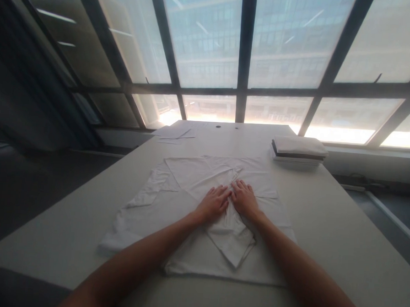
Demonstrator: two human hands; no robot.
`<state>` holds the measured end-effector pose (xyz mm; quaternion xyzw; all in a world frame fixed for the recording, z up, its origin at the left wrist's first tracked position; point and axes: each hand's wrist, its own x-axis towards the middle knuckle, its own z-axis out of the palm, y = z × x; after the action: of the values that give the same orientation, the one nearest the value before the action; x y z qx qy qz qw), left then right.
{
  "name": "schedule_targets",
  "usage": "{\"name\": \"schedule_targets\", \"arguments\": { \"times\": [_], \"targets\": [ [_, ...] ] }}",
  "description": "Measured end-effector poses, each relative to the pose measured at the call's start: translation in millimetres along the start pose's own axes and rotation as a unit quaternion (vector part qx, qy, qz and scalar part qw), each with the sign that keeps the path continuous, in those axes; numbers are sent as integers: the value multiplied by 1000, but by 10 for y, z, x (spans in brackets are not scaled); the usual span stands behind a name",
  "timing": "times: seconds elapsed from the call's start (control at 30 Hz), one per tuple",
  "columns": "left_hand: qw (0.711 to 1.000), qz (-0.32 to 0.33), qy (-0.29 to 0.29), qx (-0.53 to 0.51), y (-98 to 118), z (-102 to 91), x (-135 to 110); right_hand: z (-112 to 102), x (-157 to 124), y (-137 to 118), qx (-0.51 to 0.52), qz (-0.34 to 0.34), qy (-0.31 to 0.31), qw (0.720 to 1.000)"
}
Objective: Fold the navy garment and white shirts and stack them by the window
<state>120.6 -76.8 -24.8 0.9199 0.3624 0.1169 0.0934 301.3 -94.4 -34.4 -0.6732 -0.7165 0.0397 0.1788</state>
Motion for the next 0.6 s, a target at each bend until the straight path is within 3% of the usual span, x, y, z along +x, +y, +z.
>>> {"name": "schedule_targets", "arguments": {
  "times": [0.23, 0.37, 0.6],
  "targets": [
    [1000, 2, 7, -16, 11, -16, -2, -19, 21, -41, 39, -114, -42, 992],
    [1000, 0, -6, -12, 3, -29, -8, 13, 73, 77, -30, -57, -45, 997],
    [1000, 3, -15, 6, -10, -25, -19, -4, 233, 583, -114, 92, -35, 989]
  ]
}}
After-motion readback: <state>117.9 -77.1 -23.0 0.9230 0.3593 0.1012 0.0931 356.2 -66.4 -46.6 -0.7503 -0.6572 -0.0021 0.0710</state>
